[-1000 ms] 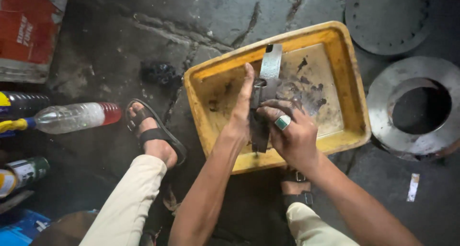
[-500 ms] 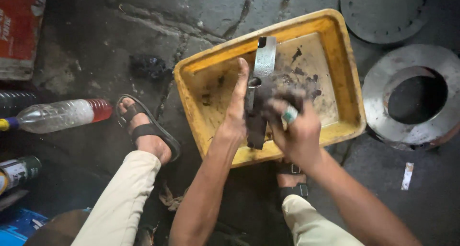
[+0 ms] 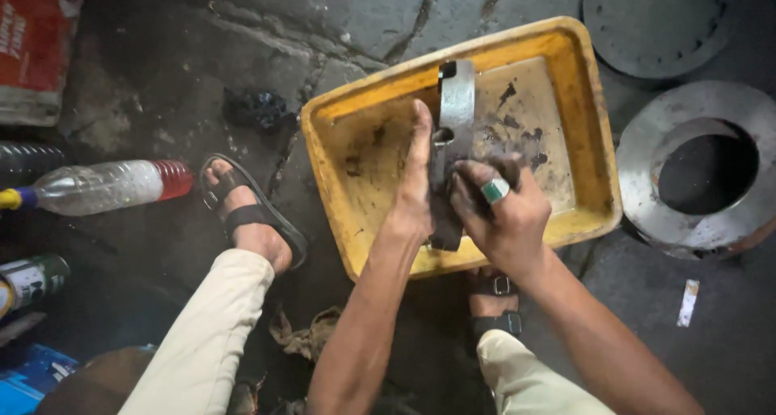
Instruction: Cleaning metal automotive parts using a cleaning solution and a cloth in a yellow tray.
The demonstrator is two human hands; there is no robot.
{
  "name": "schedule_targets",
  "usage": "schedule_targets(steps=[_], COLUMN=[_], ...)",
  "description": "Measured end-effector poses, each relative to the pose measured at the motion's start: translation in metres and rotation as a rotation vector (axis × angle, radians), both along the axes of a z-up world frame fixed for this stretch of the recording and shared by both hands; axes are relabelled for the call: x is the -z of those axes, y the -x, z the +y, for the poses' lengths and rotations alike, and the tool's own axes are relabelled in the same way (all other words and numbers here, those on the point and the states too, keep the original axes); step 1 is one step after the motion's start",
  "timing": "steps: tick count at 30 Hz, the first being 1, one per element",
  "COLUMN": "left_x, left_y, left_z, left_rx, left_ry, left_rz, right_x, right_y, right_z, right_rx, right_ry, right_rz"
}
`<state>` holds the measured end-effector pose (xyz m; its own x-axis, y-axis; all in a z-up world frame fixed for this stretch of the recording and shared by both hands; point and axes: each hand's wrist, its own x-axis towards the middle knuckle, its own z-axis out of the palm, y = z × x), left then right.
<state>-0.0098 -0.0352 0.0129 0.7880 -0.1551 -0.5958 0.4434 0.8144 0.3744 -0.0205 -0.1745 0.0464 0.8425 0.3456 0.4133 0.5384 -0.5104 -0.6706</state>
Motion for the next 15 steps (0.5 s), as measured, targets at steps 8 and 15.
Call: schedule_targets(steps=[8,15], left_x=[0.007,0.010], left_y=[0.001,0.013], left_z=[0.005,-0.004], left_rx=[-0.056,-0.016], left_ry=[-0.060,0.024], left_rz=[-0.233,-0.082], right_x=[-0.001,0.019], right_y=[-0.041,0.024], right_z=[0.008,-0.016], right_rx=[-0.121,-0.072], right_ry=[0.062,0.043], right_rz=[-0.073,0.024])
